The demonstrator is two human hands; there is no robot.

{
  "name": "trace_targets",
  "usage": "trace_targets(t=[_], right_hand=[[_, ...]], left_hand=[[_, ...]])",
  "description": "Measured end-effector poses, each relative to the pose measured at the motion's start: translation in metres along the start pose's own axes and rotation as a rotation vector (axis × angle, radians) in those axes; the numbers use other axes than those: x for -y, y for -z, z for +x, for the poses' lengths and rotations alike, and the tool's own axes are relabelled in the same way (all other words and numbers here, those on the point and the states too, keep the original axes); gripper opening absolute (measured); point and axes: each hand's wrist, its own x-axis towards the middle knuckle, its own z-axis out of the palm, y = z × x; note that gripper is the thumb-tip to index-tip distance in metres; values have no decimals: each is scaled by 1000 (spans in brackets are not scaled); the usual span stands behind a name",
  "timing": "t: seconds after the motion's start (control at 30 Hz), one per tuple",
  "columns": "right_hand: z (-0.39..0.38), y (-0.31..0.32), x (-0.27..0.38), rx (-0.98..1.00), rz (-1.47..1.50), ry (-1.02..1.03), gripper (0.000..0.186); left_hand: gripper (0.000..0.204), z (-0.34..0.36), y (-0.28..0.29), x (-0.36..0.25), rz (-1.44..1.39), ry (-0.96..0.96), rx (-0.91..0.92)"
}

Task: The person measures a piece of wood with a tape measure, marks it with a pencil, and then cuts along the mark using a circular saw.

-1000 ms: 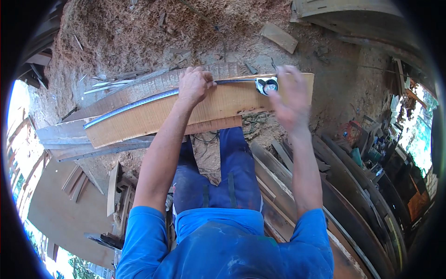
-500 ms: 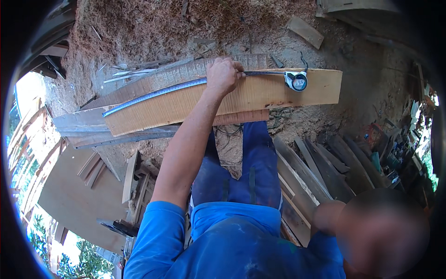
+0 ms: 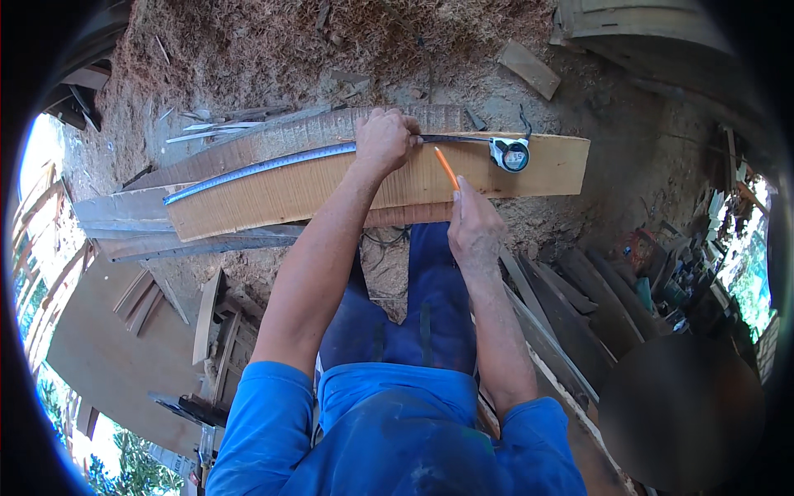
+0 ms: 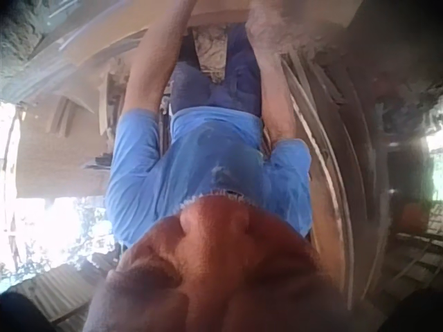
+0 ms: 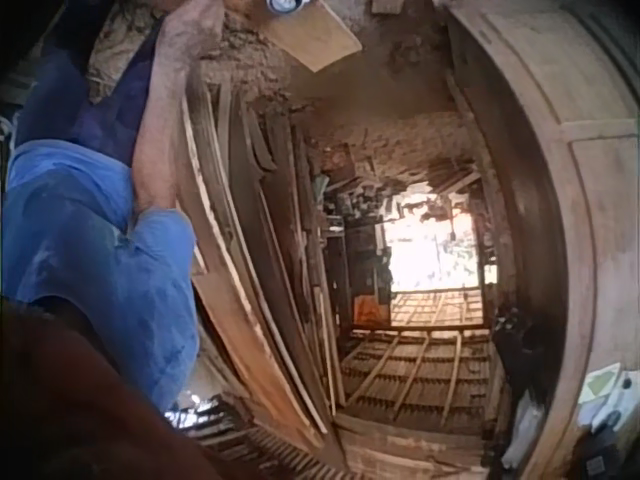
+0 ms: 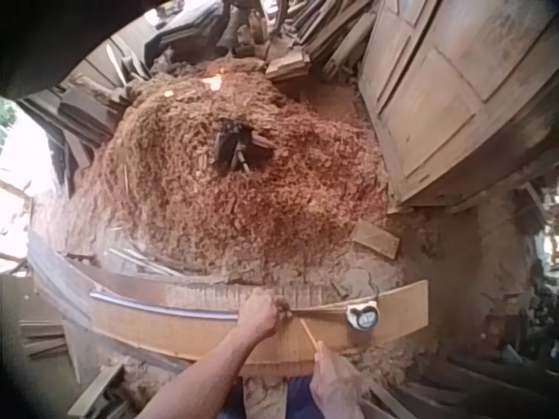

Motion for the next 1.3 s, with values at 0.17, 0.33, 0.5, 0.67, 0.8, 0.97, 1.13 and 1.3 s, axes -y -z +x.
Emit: trace_targets(t=[0.17,0.33,0.5,0.67,0.8,0.97,1.13,1.3], right_hand=[[11,-8,-1,53,-78,18,28],[7,-5,6,91,-79,-33,30],[11,-9,4,135,-120,-22,31],[10,-8,10,179,-144,-29,32],[10,-14,8,114,-138,-1,33],[14,-8,11,188,-162,-30,34],[-10,-8,8,229,-179,-12,33],[3,-6,13,183,-207,44,33]], left_hand=[[17,1,2,-3,33,14,11],[18,0,3,-3,60,4,13],[18,1,1,-1,60,-6,-6],[18,0,0,-1,61,-4,7],[18,1,3,-3,51,-7,12],[20,3,3,0,-2,16,38],[20,4,5,-1,20,27,56],[20,-1,4,-1,17,14,60]])
